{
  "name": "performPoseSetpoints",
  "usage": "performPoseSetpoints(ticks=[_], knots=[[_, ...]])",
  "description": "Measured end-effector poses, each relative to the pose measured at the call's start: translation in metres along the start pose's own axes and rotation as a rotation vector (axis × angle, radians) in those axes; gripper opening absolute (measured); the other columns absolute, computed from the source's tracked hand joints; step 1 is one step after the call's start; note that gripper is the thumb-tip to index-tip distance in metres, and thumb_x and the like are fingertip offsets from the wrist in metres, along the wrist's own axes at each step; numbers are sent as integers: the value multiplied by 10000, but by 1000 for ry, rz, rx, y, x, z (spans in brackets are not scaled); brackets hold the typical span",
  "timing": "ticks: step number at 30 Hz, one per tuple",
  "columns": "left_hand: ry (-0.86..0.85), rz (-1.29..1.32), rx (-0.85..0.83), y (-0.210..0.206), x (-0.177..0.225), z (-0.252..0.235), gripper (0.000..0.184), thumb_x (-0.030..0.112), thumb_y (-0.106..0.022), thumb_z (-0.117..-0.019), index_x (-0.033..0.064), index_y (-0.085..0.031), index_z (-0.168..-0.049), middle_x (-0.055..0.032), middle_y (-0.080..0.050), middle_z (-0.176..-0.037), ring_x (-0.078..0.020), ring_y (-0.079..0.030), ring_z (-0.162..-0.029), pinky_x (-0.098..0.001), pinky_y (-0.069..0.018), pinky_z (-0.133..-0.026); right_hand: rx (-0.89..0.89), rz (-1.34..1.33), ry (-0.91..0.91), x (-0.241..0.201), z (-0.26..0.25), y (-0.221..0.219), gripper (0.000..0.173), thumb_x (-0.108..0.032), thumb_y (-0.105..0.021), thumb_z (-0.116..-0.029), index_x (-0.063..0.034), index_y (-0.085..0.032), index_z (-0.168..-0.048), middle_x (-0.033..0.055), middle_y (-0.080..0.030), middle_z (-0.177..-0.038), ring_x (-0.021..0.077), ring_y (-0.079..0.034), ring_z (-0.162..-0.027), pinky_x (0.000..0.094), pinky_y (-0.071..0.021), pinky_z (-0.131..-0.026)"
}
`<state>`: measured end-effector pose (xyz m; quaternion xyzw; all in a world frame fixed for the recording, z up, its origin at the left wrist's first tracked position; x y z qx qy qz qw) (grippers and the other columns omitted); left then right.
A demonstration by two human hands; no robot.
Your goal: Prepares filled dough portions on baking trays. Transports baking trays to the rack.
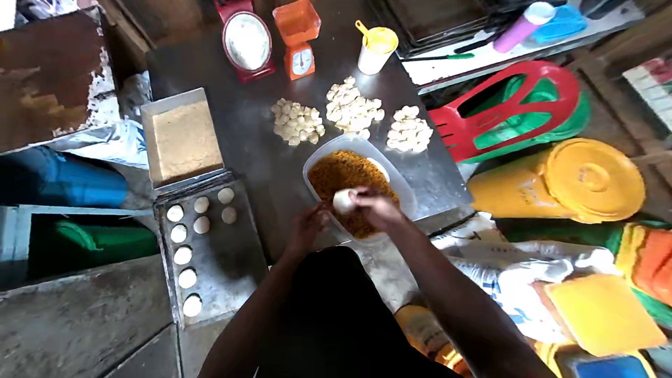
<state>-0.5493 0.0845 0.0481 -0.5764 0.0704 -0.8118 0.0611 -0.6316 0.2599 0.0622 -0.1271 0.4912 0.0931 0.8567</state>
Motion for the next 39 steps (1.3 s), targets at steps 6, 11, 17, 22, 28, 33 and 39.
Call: performPoseSetpoints(ticks=[6, 11, 17, 22, 28, 33, 39], knots=[[-31, -447, 92, 12, 25, -14, 293, 167, -649, -1011, 67, -687, -1284, -37, -743, -1165, -113, -723, -1026, -315, -607, -942, 128, 1099, 326, -23, -110, 24, 459, -298, -760, -936, -65, -645, -1314, 252, -670, -1206, 458, -658, -1086, 674, -523, -922], [-78, -448, 138, 3, 32, -14, 233, 135, -690, -977, 65, -729, -1196, -19, -762, -1094, -100, -735, -965, -295, -627, -892, -89, 1509, 484, 22, -136, -25, 492, -64, -732, -899, -18, -592, -1369, 247, -560, -1387, 490, -590, -1190, 636, -564, -862], [-78, -435, 153, 2, 33, -14, 216, 139, -669, -991, 63, -732, -1183, -33, -755, -1072, -100, -730, -944, -280, -622, -872, -61, 1240, 411, -14, -143, 0, 270, -112, -671, -975, -102, -707, -1243, 230, -649, -1227, 448, -644, -1096, 641, -536, -915], [-108, -439, 195, 26, 39, -9, 207, 129, -635, -1009, 29, -719, -1170, -59, -757, -1046, -113, -732, -929, -291, -620, -867, -213, 1584, 477, 5, -121, -20, 502, -49, -727, -908, 18, -576, -1382, 263, -562, -1382, 485, -569, -1228, 630, -547, -895], [-162, -474, 132, 20, 60, -32, 237, 166, -628, -1022, 23, -708, -1193, -65, -759, -1052, -127, -740, -939, -311, -625, -886, -49, 1347, 430, -14, -140, 3, 312, -106, -652, -980, -38, -668, -1284, 242, -635, -1275, 449, -624, -1164, 633, -525, -959], [-197, -379, 158, 9, 84, -61, 407, 207, -613, -1034, 47, -566, -1406, -123, -625, -1372, -200, -654, -1193, -386, -580, -988, -80, 679, 264, -45, -108, 25, 261, -108, -790, -901, -51, -742, -1152, 115, -748, -1005, 213, -721, -842, 438, -620, -797], [74, -9, -70, -43, 38, -119, 619, 558, -331, -1083, 160, -438, -1545, -84, -532, -1502, -244, -550, -1328, -518, -479, -1085, -152, 144, 62, -43, -56, 23, 250, 6, -729, -871, -46, -739, -1115, 81, -724, -1044, 177, -678, -926, 371, -591, -837]])
Point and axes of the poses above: each hand's wrist, its own z-axis away from the middle knuckle, its own y-axis out of the back of the hand, x = y × z, the point moved 10 cm from there along -z, towards the middle knuckle
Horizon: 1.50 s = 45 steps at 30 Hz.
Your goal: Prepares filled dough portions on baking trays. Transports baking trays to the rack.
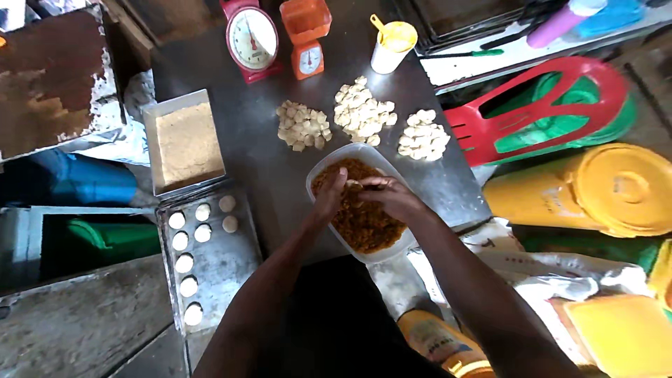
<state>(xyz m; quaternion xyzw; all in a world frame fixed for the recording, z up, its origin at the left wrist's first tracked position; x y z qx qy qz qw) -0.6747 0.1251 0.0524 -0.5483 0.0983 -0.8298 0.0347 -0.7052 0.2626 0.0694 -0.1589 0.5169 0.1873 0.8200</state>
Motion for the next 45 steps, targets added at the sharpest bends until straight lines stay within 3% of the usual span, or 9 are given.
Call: performPoseSetpoints(ticks=[3, 7, 13, 19, 24, 30, 36, 39, 45], knots=[[87, 123, -12, -12, -22, -11, 610, 550, -323, -1086, 89, -605, -1368, -112, -677, -1258, -241, -665, -1102, -465, -564, -944, 61, -96, -19, 15, 3, 12, 240, -26, -720, -901, -54, -729, -1140, 86, -721, -1059, 179, -679, -916, 378, -595, -815], [63, -172, -27, -15, -12, -1, 360, 228, -471, -1102, 32, -601, -1374, -154, -666, -1261, -243, -695, -1066, -450, -597, -933, 188, 107, -14, 31, 6, 32, 260, -100, -735, -938, -88, -728, -1198, 76, -725, -1137, 202, -715, -959, 411, -630, -829], [38, -419, 68, -8, -8, 1, 294, 152, -630, -1024, 75, -678, -1303, -124, -711, -1192, -216, -729, -978, -435, -624, -878, 377, 438, 162, 12, 11, 28, 142, -134, -790, -901, -90, -737, -1025, 55, -731, -943, 161, -704, -786, 393, -622, -733], [-98, -288, 203, 20, 17, 15, 281, 120, -650, -1008, 52, -655, -1280, -134, -711, -1125, -213, -725, -899, -407, -633, -802, 50, 262, 243, -16, 15, 6, 391, -39, -615, -999, -160, -662, -1368, 39, -686, -1314, 181, -725, -981, 375, -628, -842], [-105, -89, 263, 44, 10, 22, 286, 88, -618, -1020, 30, -645, -1299, -129, -696, -1175, -206, -721, -945, -399, -630, -838, 121, 1028, 229, 22, -10, 2, 133, -119, -737, -926, -74, -763, -1049, 181, -697, -1090, 390, -677, -981, 624, -550, -845], [10, 83, 273, 52, -11, 35, 286, 103, -540, -1052, 37, -629, -1315, -128, -684, -1199, -206, -706, -976, -393, -604, -884, -158, 1397, 60, 85, -31, -37, 199, -134, -724, -922, -111, -745, -1119, 194, -685, -1128, 428, -668, -1008, 636, -552, -794], [-44, -98, 232, 60, -10, 41, 415, 189, -714, -967, 77, -637, -1360, -106, -707, -1216, -218, -702, -1037, -429, -594, -923, 43, 1117, 88, 63, -29, -13, 236, -176, -721, -938, -83, -733, -1155, 192, -690, -1183, 419, -674, -1043, 662, -540, -855], [-41, -152, 253, 64, -12, 44, 429, 172, -738, -949, 67, -637, -1353, -110, -699, -1226, -216, -698, -1041, -423, -591, -925, 163, 781, 193, 15, -8, -9, 173, -143, -697, -974, -101, -756, -1131, 92, -742, -1110, 255, -720, -983, 525, -590, -899], [-57, -179, 201, 47, -9, 41, 334, 96, -660, -990, 42, -636, -1319, -114, -705, -1159, -183, -700, -955, -383, -597, -871, 134, 436, 320, -19, 3, -27, 168, -150, -797, -901, -93, -714, -1036, 39, -735, -932, 147, -700, -761, 358, -620, -696]])
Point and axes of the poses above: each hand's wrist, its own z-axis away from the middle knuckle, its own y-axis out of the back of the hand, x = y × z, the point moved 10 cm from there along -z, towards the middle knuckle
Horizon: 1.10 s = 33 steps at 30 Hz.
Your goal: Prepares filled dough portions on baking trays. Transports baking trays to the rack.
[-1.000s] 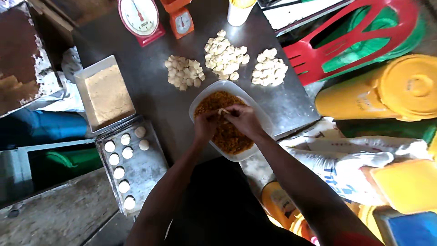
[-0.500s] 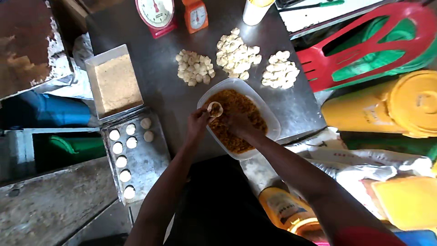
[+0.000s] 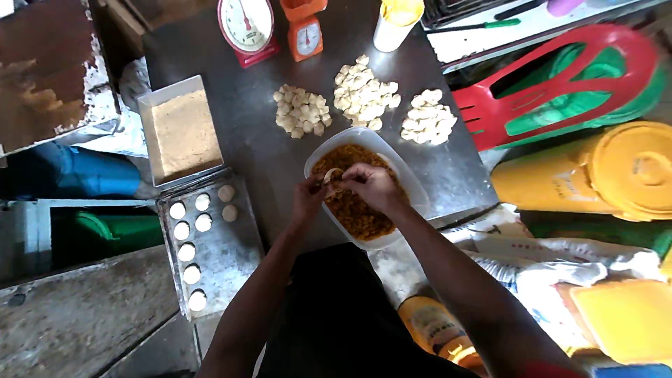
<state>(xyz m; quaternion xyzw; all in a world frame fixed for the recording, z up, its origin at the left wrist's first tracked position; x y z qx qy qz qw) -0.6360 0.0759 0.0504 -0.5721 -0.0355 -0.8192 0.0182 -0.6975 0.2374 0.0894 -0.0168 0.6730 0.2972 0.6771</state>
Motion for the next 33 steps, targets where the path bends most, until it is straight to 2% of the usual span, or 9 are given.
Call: performPoseSetpoints(ticks=[4, 7, 11, 15, 20, 22, 25, 30, 33], knots=[[-9, 83, -61, -12, 0, 1, 346, 76, -653, -991, 28, -634, -1334, -120, -699, -1209, -187, -702, -1001, -384, -600, -898, -39, -45, -191, 25, 1, 4, 396, -204, -855, -853, -102, -672, -1189, 90, -716, -1050, 215, -716, -877, 434, -634, -751], [-20, 118, -116, -22, 7, 3, 334, 59, -602, -1018, 24, -626, -1349, -120, -682, -1254, -188, -701, -1029, -387, -596, -929, -3, -222, -299, 33, 10, 2, 255, -70, -795, -889, -60, -722, -1134, 103, -732, -1053, 231, -739, -820, 410, -661, -709], [-60, -15, -9, -19, 10, 0, 255, 63, -660, -986, 38, -704, -1236, -130, -668, -1179, -203, -700, -965, -382, -621, -860, 128, -253, -278, 33, 18, 5, 179, 0, -739, -901, -48, -737, -1073, 95, -730, -999, 204, -702, -694, 375, -637, -628], [-68, -34, 117, -10, 18, -1, 180, 60, -719, -941, 28, -734, -1118, -138, -646, -1097, -189, -683, -883, -346, -625, -772, 90, -388, -139, 17, 18, 1, 313, -13, -653, -952, -69, -723, -1253, 86, -710, -1210, 208, -717, -949, 399, -634, -829], [69, -53, 102, -2, 22, 10, 258, 93, -652, -997, 28, -679, -1245, -162, -663, -1186, -224, -713, -930, -398, -629, -816, 270, -43, 93, -7, 12, -5, 168, -100, -784, -898, -119, -804, -1064, 36, -714, -1048, 133, -671, -994, 310, -597, -854], [104, -160, 94, 11, 22, 22, 409, 52, -665, -965, 35, -612, -1370, -180, -632, -1260, -240, -696, -995, -408, -610, -877, 172, -1, 83, -12, 10, -21, 211, -92, -735, -918, -133, -790, -1118, 57, -711, -1102, 145, -673, -1012, 331, -599, -852], [62, -236, 136, 46, 22, 45, 432, 78, -686, -965, 29, -595, -1385, -160, -661, -1194, -201, -721, -929, -374, -632, -859, -95, -8, 40, -26, 14, -64, 408, -143, -750, -920, -148, -697, -1325, 112, -625, -1252, 176, -667, -1034, 349, -622, -847], [72, -162, 120, 87, -20, 75, 235, 164, -721, -967, 30, -720, -1159, -70, -753, -996, -155, -743, -791, -329, -653, -754, -146, 15, 15, -13, 24, -126, 166, -207, -705, -976, -92, -783, -1067, 65, -705, -1014, 118, -681, -874, 297, -602, -799], [115, -402, 122, 105, -55, 80, 192, 169, -697, -971, 47, -747, -1111, -100, -699, -1087, -171, -709, -891, -347, -618, -842, -375, 3, -193, 6, 33, -174, 285, -176, -705, -967, -29, -681, -1211, 137, -693, -1152, 188, -711, -951, 356, -619, -847]])
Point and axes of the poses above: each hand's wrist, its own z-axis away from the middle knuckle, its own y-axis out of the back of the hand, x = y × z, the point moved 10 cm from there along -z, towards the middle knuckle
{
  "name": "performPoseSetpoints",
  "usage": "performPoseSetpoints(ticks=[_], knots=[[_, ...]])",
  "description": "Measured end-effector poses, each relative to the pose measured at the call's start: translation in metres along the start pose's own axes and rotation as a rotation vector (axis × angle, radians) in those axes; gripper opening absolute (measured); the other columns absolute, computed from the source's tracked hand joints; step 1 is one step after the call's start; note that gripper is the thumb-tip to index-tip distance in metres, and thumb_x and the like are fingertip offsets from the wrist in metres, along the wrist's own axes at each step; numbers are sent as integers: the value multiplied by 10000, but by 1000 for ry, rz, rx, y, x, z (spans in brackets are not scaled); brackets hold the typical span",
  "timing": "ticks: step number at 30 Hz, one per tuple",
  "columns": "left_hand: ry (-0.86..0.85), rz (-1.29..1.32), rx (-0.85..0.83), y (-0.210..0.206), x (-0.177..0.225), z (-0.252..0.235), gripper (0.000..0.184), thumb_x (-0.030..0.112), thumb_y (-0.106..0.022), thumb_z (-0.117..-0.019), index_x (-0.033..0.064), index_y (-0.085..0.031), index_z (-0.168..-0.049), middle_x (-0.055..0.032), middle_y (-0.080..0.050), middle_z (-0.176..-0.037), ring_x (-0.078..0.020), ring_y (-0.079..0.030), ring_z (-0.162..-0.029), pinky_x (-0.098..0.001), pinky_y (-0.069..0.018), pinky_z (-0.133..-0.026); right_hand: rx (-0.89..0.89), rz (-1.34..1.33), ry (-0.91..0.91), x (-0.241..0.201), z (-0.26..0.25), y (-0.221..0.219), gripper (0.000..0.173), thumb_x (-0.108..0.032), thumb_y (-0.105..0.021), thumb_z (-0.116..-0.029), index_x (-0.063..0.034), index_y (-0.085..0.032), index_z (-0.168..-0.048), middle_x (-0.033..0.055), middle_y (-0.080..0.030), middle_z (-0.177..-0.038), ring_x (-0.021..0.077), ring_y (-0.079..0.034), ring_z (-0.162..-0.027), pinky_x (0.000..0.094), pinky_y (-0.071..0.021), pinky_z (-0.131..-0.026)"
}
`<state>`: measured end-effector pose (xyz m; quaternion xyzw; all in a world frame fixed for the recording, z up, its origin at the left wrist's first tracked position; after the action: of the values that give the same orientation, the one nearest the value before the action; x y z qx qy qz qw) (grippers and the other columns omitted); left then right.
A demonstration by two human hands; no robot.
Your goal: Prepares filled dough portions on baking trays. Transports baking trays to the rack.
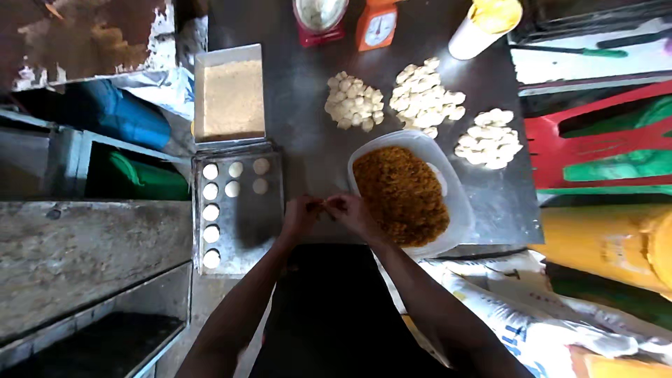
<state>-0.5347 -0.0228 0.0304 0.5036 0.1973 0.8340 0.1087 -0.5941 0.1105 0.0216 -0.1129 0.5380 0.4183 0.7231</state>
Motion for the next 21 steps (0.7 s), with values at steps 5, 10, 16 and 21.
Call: performPoseSetpoints(ticks=[5, 10, 16, 21], knots=[[53, -248, -112, -56, -93, -16, 260, 208, -670, -980, 85, -740, -1198, -153, -663, -1265, -300, -643, -1169, -489, -517, -1045, 11, 147, -158, 81, -21, -70, 323, -34, -687, -896, -39, -716, -1218, 169, -700, -1210, 270, -672, -1131, 457, -545, -1016], [123, -188, -131, -68, -122, 11, 470, 291, -613, -1008, 90, -554, -1428, -156, -540, -1462, -271, -648, -1195, -464, -549, -1025, 54, 171, -73, 111, -19, -76, 255, -248, -699, -978, -129, -757, -1195, 117, -700, -1163, 208, -680, -1068, 389, -577, -958], [133, -86, 30, -66, -124, 3, 215, 132, -655, -985, 52, -733, -1169, -170, -645, -1274, -286, -666, -1123, -454, -555, -1000, -21, 300, -25, 113, -26, -78, 192, -85, -639, -972, -58, -766, -1114, 145, -707, -1111, 262, -681, -1056, 444, -561, -971], [152, -88, 4, -72, -134, -4, 258, 83, -648, -971, 38, -707, -1218, -164, -630, -1324, -309, -653, -1161, -481, -539, -1028, -132, 595, -98, 90, -43, -88, 278, -106, -725, -908, -100, -718, -1185, 166, -622, -1300, 365, -649, -1120, 573, -570, -907]])
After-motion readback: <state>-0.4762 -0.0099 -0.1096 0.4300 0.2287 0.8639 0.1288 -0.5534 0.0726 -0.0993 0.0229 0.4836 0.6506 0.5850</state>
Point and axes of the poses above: each hand's wrist, its own z-axis away from the middle knuckle, its own y-axis out of the back of the hand, x = y × z, the point moved 10 cm from there along -z, towards the middle knuckle
